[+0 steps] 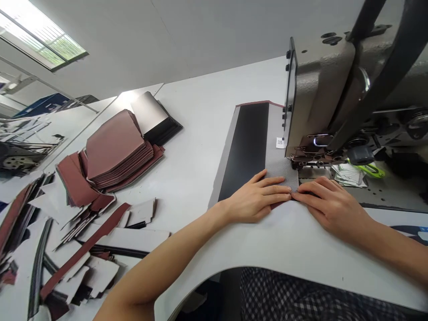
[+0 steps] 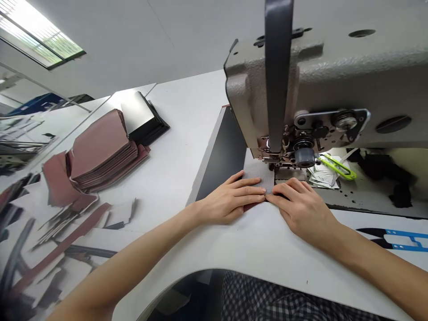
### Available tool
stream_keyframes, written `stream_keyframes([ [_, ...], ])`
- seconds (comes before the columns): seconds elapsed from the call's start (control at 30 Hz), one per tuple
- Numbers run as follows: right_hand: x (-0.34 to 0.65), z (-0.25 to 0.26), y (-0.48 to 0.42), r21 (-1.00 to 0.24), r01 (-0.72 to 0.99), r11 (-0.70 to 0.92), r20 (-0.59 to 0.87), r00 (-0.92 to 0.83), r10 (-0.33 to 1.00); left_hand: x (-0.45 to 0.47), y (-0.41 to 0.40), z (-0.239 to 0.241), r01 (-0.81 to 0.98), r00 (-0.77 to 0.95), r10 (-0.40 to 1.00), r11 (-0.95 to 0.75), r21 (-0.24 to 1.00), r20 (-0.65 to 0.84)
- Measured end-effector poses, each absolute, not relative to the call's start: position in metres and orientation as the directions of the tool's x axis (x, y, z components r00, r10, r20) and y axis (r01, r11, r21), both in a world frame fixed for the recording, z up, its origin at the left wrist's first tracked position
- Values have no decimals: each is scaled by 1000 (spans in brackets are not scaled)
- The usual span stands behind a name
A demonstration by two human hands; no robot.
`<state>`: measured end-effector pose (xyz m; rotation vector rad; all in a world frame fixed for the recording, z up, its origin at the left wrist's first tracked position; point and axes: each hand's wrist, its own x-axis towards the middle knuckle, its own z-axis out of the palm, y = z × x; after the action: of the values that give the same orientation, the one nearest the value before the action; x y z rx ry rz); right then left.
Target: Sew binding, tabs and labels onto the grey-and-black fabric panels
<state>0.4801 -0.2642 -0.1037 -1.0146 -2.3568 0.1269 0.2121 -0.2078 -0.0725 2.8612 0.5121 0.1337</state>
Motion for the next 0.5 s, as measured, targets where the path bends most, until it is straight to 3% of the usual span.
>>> stream_keyframes([
  [0.2,484,-101,-264,-337,607,719,451,-566,690,208,-197,-83,317,934,355,-878,357,42],
  [0.5,488,-101,-242,-240,750,616,380,-512,771,218,-167,-82,322,927,365,-892,317,88],
])
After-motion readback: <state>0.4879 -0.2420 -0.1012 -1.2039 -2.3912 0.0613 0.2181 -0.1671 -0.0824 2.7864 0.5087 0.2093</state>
